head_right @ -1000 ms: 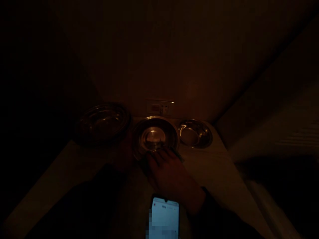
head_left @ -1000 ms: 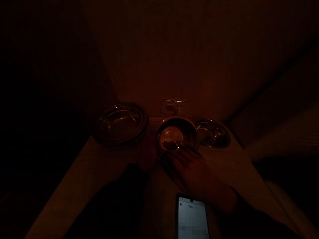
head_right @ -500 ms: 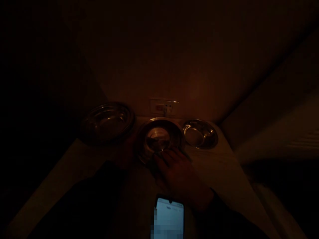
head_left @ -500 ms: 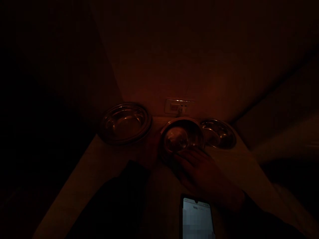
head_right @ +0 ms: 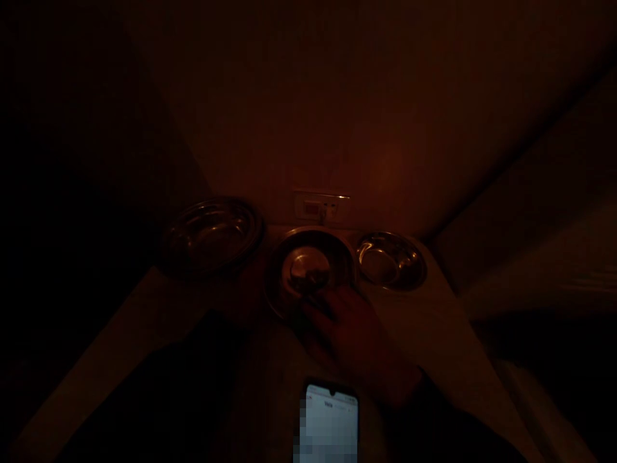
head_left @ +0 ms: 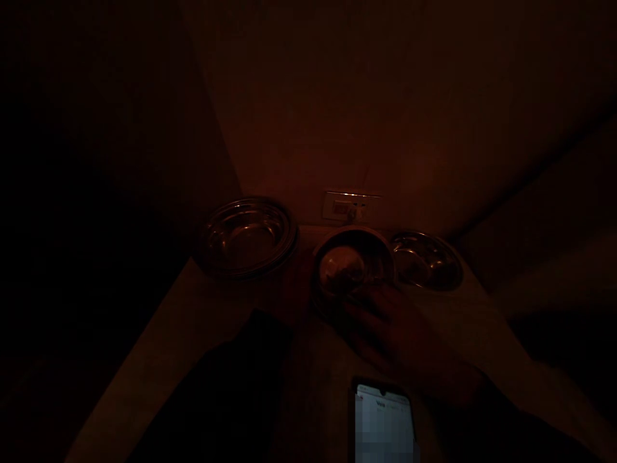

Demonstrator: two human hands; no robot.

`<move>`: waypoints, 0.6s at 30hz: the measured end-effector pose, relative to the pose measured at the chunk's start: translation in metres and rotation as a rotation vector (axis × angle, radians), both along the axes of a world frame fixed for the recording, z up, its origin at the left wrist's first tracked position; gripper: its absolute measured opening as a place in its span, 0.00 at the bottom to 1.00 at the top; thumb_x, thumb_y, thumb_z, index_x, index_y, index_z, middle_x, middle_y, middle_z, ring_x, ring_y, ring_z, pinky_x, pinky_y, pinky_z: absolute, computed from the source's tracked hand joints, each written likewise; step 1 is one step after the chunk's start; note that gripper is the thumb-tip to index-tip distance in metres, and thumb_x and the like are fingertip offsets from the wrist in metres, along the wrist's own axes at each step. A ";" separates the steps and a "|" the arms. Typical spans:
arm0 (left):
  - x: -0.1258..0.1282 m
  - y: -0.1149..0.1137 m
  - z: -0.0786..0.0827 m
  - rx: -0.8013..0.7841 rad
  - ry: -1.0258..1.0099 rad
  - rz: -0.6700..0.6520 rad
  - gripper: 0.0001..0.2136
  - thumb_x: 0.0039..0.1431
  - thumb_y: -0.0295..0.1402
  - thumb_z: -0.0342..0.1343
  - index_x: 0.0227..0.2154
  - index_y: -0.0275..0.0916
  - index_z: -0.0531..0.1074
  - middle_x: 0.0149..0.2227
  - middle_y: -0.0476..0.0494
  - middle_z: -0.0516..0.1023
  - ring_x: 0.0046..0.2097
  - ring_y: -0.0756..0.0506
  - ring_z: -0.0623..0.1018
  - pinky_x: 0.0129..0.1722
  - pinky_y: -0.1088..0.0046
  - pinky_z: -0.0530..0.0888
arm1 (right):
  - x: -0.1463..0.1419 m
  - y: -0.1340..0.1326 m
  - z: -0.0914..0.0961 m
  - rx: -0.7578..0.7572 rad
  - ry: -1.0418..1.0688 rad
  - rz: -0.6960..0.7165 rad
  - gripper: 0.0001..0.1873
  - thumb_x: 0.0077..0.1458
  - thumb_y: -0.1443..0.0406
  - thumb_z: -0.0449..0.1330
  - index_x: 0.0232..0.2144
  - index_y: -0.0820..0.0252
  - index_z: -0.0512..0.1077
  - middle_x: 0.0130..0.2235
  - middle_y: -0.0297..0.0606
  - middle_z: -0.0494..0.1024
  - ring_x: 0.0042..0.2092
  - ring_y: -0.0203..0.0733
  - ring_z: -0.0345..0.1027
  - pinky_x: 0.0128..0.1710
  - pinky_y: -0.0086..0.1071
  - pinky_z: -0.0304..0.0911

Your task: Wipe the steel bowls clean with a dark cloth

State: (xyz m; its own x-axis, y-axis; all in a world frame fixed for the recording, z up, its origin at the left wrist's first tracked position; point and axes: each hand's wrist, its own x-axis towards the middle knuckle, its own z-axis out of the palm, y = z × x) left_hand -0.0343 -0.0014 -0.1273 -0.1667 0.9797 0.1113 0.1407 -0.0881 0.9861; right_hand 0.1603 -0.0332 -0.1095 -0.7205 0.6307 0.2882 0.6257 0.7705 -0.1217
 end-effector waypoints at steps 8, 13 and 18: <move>0.000 -0.002 -0.002 -0.008 0.045 0.094 0.17 0.63 0.40 0.43 0.42 0.39 0.75 0.46 0.41 0.79 0.52 0.42 0.75 0.56 0.63 0.69 | -0.003 -0.004 0.007 -0.074 -0.034 0.011 0.20 0.60 0.64 0.55 0.53 0.62 0.69 0.50 0.45 0.74 0.50 0.53 0.64 0.50 0.50 0.65; 0.003 -0.004 -0.002 -0.036 0.018 0.096 0.17 0.63 0.41 0.43 0.39 0.40 0.76 0.45 0.41 0.80 0.52 0.41 0.75 0.56 0.63 0.69 | -0.013 -0.004 0.008 -0.115 -0.028 0.005 0.20 0.62 0.64 0.52 0.55 0.61 0.68 0.52 0.44 0.74 0.52 0.51 0.64 0.52 0.49 0.63; 0.004 -0.006 -0.004 -0.044 0.064 0.112 0.19 0.63 0.41 0.41 0.41 0.37 0.74 0.46 0.40 0.79 0.54 0.42 0.74 0.58 0.63 0.66 | -0.027 -0.002 0.000 -0.135 -0.009 0.005 0.21 0.63 0.63 0.50 0.56 0.65 0.65 0.53 0.45 0.73 0.53 0.50 0.64 0.54 0.48 0.63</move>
State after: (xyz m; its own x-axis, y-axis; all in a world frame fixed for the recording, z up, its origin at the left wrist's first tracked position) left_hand -0.0299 -0.0072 -0.1310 -0.2694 0.9595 0.0828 0.2103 -0.0253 0.9773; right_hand 0.1331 -0.0351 -0.1093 -0.7261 0.6594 0.1949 0.6232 0.7508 -0.2189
